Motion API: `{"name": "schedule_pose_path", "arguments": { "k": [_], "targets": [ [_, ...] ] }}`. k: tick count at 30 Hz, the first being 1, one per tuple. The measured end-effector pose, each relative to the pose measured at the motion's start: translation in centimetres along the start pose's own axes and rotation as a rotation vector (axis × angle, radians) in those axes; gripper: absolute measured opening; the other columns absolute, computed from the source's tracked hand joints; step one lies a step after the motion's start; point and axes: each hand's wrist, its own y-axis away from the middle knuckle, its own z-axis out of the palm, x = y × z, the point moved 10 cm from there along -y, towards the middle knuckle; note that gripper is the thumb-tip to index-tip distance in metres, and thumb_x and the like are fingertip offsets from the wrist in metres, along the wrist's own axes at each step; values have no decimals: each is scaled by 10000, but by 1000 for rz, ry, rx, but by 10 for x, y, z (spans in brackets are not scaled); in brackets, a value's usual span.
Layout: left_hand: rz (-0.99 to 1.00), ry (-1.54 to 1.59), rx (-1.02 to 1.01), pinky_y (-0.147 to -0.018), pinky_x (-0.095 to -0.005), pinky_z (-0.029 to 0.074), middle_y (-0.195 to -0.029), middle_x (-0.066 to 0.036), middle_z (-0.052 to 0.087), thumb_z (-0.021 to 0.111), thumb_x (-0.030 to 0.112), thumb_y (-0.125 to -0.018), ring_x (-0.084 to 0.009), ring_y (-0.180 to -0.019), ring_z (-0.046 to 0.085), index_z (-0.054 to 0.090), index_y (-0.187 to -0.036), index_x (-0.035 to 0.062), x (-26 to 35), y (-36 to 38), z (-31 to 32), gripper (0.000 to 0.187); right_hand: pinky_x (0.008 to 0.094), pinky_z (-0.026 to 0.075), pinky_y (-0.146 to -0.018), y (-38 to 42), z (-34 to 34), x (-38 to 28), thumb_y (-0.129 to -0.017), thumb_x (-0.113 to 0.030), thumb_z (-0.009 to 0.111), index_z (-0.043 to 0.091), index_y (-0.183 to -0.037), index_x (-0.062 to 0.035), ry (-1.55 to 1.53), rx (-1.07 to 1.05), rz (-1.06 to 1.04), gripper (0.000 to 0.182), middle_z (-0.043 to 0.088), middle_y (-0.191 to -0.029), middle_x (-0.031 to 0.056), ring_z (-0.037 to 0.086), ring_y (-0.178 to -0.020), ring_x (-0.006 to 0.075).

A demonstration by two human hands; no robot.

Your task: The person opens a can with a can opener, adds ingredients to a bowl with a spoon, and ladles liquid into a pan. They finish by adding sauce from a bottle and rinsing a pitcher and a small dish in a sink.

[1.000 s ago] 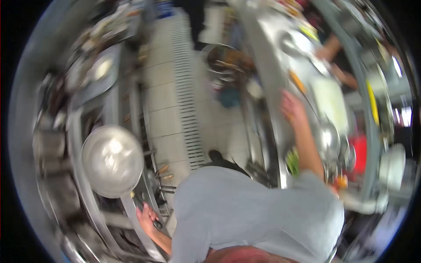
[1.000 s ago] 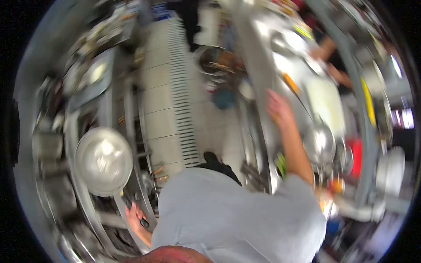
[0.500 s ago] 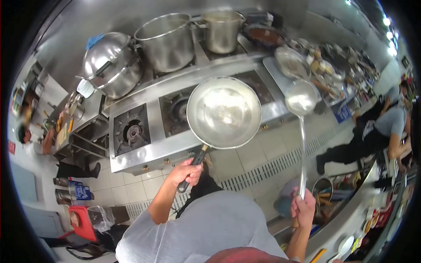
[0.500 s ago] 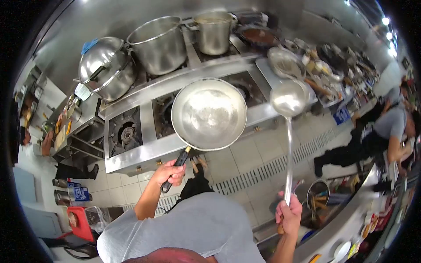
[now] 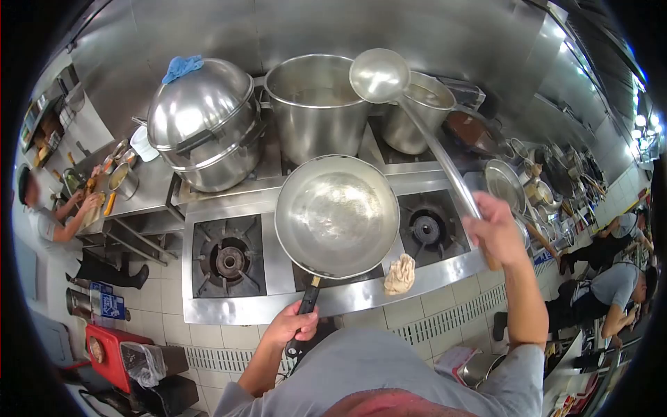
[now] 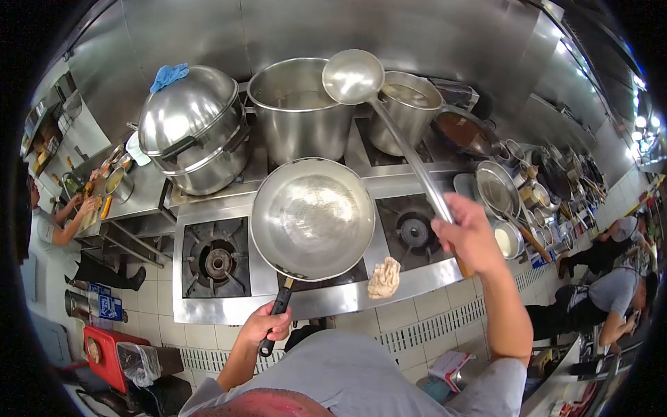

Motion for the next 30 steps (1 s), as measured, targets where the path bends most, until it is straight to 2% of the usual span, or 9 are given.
{"name": "schedule_pose_path", "arguments": {
  "k": [7,9,13,19,20,23,24,27,30],
  "targets": [
    [47,-15,145,-426,-251,293,-625,-3,444,650,118,-945,-87,-444,376,525,-981,59,37,-3,-22,142,243,393,-474,-155,14,-38,-836,8,653,624,-1083,8,223,-150,-89,249,565,-704,-16,505,-501,72],
    [62,14,202,-428,-250,293,-626,-6,444,649,119,-944,-90,-442,369,524,-977,57,40,-6,-23,144,245,403,-480,-191,14,-45,-819,-3,667,624,-1073,10,295,-178,-45,258,565,-693,-13,515,-505,74],
    [118,61,283,-424,-249,294,-633,-7,443,638,105,-948,-89,-448,374,525,-975,55,43,-13,-9,127,299,432,-489,-264,14,-52,-774,-20,658,610,-1054,34,444,-223,-75,289,587,-642,52,561,-494,126],
    [181,116,276,-419,-235,294,-646,-7,448,628,102,-952,-75,-457,371,521,-973,54,51,-27,7,119,341,464,-487,-358,40,-44,-747,-4,667,612,-864,54,592,-382,-41,141,608,-621,86,596,-476,173],
    [188,125,282,-420,-234,294,-647,-9,448,628,100,-951,-76,-459,371,525,-975,52,52,-30,8,116,355,478,-485,-367,40,-45,-723,5,671,618,-735,45,584,-317,-26,67,609,-593,94,599,-474,180],
    [193,152,304,-421,-232,296,-651,-16,448,631,93,-950,-77,-465,371,538,-987,46,56,-36,12,110,340,468,-486,-389,63,-45,-761,1,679,642,-975,31,924,-494,-31,219,640,-670,94,612,-518,168],
    [194,165,311,-422,-231,297,-653,-19,448,633,91,-950,-78,-467,371,543,-991,44,58,-37,12,110,349,476,-483,-387,63,-50,-745,6,685,647,-911,27,901,-469,49,171,640,-665,85,620,-524,166],
    [195,166,325,-423,-230,300,-658,-25,449,639,88,-947,-81,-471,368,552,-999,37,60,-41,14,113,356,480,-472,-420,77,-31,-755,5,675,640,-976,22,1022,-565,52,224,643,-672,88,624,-529,160],
    [197,178,291,-422,-232,301,-658,-24,447,647,91,-943,-79,-475,367,551,-999,37,61,-44,16,124,363,462,-434,-419,83,-32,-775,6,650,610,-1074,31,909,-545,116,302,641,-680,107,616,-521,164]
  ]
}}
